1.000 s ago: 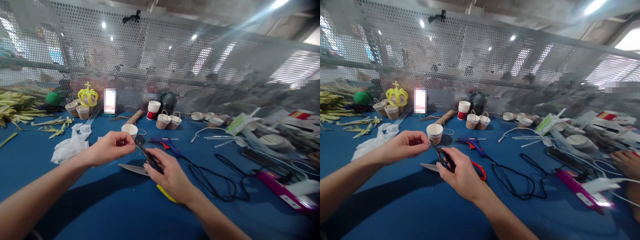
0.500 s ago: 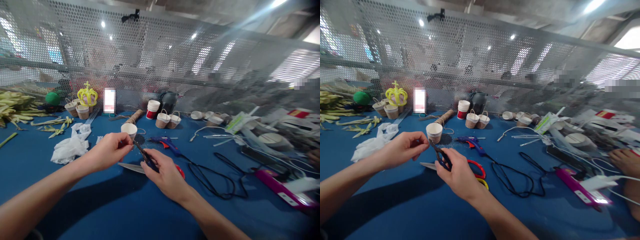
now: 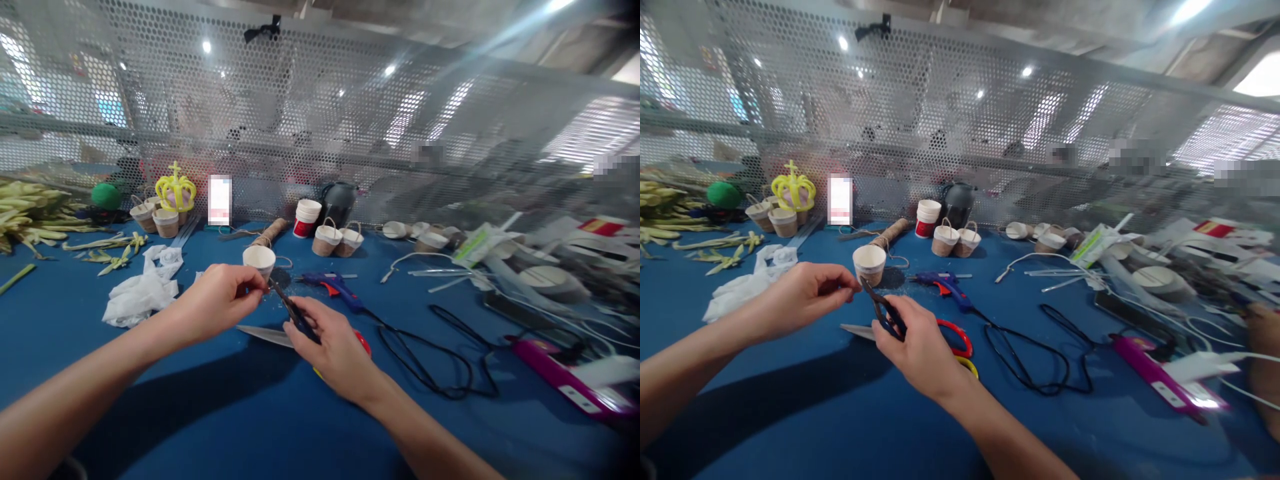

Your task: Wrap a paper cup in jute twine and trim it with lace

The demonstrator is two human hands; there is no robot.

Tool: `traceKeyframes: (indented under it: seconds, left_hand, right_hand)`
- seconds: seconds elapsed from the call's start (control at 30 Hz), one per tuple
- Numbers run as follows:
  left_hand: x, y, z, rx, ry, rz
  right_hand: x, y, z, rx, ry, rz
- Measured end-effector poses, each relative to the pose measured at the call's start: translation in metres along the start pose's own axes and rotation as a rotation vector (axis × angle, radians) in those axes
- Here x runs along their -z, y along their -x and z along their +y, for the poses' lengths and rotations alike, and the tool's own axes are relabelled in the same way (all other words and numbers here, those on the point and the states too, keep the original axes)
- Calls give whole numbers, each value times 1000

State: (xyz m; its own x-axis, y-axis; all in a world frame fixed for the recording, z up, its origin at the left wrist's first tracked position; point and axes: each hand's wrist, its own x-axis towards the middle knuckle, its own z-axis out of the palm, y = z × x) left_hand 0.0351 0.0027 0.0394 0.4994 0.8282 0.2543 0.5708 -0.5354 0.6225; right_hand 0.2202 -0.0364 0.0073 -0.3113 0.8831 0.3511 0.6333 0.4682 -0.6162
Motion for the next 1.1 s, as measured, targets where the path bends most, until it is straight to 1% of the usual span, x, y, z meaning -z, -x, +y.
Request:
traceKeyframes:
  seconds: [0.03, 0.17, 0.27, 0.4, 0.67, 0.73, 0.87, 0.93, 1.0, 1.1]
  left_hand:
    - [1, 0, 0, -8, -13, 5]
    - [2, 0, 4, -61, -80, 104]
    - [0, 0, 6, -57, -115, 115]
    - [0, 0, 6, -51, -103, 116]
    - [0, 0, 4, -14, -72, 43]
    - [2, 0, 4, -11, -21, 10]
    - [7, -1, 3, 27, 158, -99]
    - [9, -2, 2, 31, 181, -122]
    - [9, -2, 1, 21, 117, -100]
    - [4, 0, 2, -47, -110, 15]
  right_hand:
    - [0, 0, 0, 2, 3, 5]
    - [0, 0, 0, 11, 9, 18]
    - [0, 0, 0, 8, 13, 21]
    - [0, 0, -1, 1, 17, 15]
    - [0, 1, -2, 21, 29, 0]
    - [0, 2, -2, 25, 31, -5]
    - [1, 2, -2, 39, 19, -7]
    - [1, 2, -2, 51, 31, 2]
    - [1, 2, -2, 60, 53, 15]
    - [0, 2, -3, 61, 63, 36]
